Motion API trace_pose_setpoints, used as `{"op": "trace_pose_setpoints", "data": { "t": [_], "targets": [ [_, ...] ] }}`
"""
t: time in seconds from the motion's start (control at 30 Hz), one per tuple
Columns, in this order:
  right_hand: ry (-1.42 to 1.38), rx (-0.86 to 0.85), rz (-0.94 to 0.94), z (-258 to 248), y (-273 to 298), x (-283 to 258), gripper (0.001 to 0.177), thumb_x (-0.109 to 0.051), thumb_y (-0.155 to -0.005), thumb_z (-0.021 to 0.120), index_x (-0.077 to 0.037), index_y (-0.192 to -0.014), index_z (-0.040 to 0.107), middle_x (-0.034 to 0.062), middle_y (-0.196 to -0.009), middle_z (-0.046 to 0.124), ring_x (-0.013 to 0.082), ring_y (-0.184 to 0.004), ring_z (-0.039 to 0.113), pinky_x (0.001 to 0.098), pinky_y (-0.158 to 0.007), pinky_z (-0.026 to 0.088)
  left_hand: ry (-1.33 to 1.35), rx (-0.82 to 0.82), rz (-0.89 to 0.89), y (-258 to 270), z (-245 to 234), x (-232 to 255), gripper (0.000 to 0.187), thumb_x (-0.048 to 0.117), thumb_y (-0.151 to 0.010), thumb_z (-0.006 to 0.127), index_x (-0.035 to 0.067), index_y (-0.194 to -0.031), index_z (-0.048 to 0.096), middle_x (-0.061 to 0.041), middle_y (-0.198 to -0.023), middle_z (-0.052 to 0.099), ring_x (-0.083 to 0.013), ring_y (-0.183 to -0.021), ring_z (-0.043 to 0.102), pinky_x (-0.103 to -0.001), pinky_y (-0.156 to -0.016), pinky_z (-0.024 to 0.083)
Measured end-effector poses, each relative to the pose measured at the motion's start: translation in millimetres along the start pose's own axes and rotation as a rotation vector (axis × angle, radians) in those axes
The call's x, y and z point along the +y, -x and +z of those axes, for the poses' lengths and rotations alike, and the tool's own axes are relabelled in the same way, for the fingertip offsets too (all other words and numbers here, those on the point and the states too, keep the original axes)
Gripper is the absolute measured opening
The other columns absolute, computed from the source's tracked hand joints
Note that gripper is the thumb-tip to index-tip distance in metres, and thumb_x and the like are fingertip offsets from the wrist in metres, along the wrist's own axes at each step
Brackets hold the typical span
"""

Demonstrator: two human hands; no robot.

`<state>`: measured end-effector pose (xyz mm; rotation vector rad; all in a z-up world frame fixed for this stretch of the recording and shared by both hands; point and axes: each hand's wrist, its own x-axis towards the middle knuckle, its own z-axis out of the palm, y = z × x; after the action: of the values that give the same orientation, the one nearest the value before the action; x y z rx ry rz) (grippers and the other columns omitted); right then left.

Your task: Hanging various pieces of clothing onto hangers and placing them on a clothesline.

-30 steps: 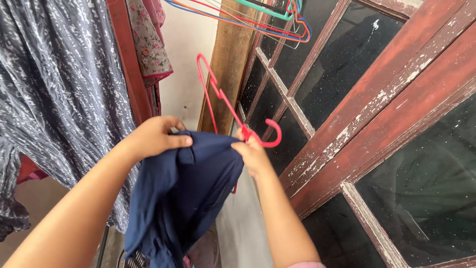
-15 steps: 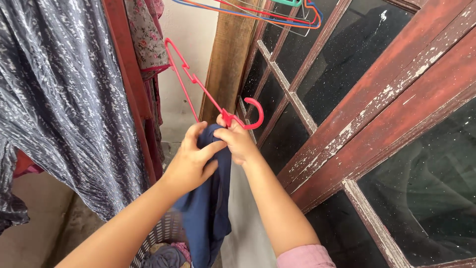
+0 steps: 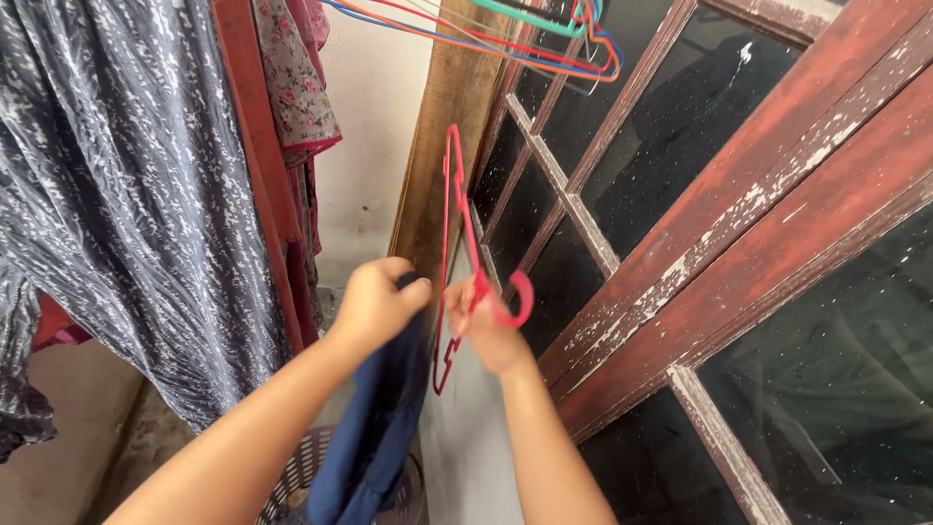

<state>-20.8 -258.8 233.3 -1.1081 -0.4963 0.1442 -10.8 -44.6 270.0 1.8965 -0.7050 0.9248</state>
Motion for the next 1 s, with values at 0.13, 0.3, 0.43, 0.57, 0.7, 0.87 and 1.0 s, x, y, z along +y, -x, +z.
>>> {"op": "trace_pose_setpoints", "data": {
  "t": [0.13, 0.3, 0.43, 0.57, 0.7, 0.87, 1.0],
  "targets": [
    [0.594, -0.057, -0.036, 6.9, 8.1, 27.2, 0.048, -0.005, -0.08, 0.089, -0.011, -0.111, 0.053, 0.0055, -0.1, 0.055, 0.0106, -0.081, 0.049, 0.0284, -0.072, 0.045, 0.434, -0.198, -0.629, -3.5, 1.8, -19.6, 0.029, 0.021, -0.083, 0.08, 0.0, -0.073, 0.062, -0.006, -0.061, 0.056, -0.0136, -0.059, 0.051, -0.038, -0.055, 0.047],
    [0.509, -0.033, -0.021, 44.9, 0.4, 37.2, 0.054, -0.003, -0.08, 0.08, -0.011, -0.12, 0.045, 0.0016, -0.107, 0.059, 0.0094, -0.095, 0.06, 0.0259, -0.081, 0.051, 0.596, -0.361, -0.734, -7.3, -9.6, -15.1, 0.03, 0.025, -0.087, 0.08, 0.002, -0.077, 0.064, 0.002, -0.064, 0.057, -0.0091, -0.061, 0.049, -0.033, -0.054, 0.046],
    [0.519, -0.002, -0.076, 16.7, -8.0, 60.3, 0.049, 0.0, -0.085, 0.071, -0.014, -0.124, 0.045, -0.0047, -0.114, 0.05, 0.0046, -0.106, 0.051, 0.0221, -0.092, 0.045, 0.523, -0.397, -0.567, 2.1, -6.9, -40.8, 0.03, 0.026, -0.087, 0.079, 0.001, -0.083, 0.062, 0.0, -0.07, 0.062, -0.0085, -0.067, 0.055, -0.031, -0.061, 0.051],
    [0.567, 0.108, -0.142, -10.9, -19.0, 77.5, 0.026, 0.005, -0.094, 0.063, -0.012, -0.106, 0.047, -0.0034, -0.103, 0.041, 0.0055, -0.094, 0.043, 0.0224, -0.082, 0.041, 0.494, -0.344, -0.41, 5.6, -16.0, -44.5, 0.035, 0.025, -0.085, 0.085, 0.0, -0.092, 0.063, -0.006, -0.079, 0.059, -0.0096, -0.077, 0.052, -0.035, -0.067, 0.051],
    [0.63, 0.253, -0.189, 20.3, -29.3, 45.6, 0.029, 0.007, -0.086, 0.062, -0.014, -0.092, 0.043, -0.0051, -0.087, 0.042, 0.0056, -0.077, 0.043, 0.0238, -0.064, 0.038, 0.021, -0.436, -0.339, 2.5, -35.7, 1.5, 0.06, 0.036, -0.056, 0.098, 0.005, -0.097, 0.067, -0.009, -0.074, 0.064, -0.0146, -0.07, 0.058, -0.036, -0.067, 0.05],
    [0.584, 0.034, -0.148, -9.9, -36.0, 30.0, 0.049, 0.007, -0.089, 0.076, -0.016, -0.081, 0.034, -0.0087, -0.074, 0.034, 0.0035, -0.065, 0.034, 0.0234, -0.055, 0.03, 0.288, -0.594, -0.532, 28.5, 2.6, -42.8, 0.028, 0.03, -0.085, 0.074, 0.002, -0.089, 0.073, -0.009, -0.071, 0.067, -0.0121, -0.069, 0.059, -0.033, -0.071, 0.054],
    [0.434, 0.385, 0.028, -16.9, -31.4, -18.2, 0.029, -0.018, -0.095, 0.063, -0.016, -0.073, 0.044, -0.0057, -0.067, 0.051, 0.0061, -0.054, 0.045, 0.0264, -0.048, 0.034, 0.646, -0.616, -0.659, 17.7, 0.4, -46.0, 0.029, 0.028, -0.087, 0.072, 0.0, -0.092, 0.079, 0.0, -0.08, 0.072, -0.0071, -0.076, 0.061, -0.03, -0.076, 0.053]
  ]
}}
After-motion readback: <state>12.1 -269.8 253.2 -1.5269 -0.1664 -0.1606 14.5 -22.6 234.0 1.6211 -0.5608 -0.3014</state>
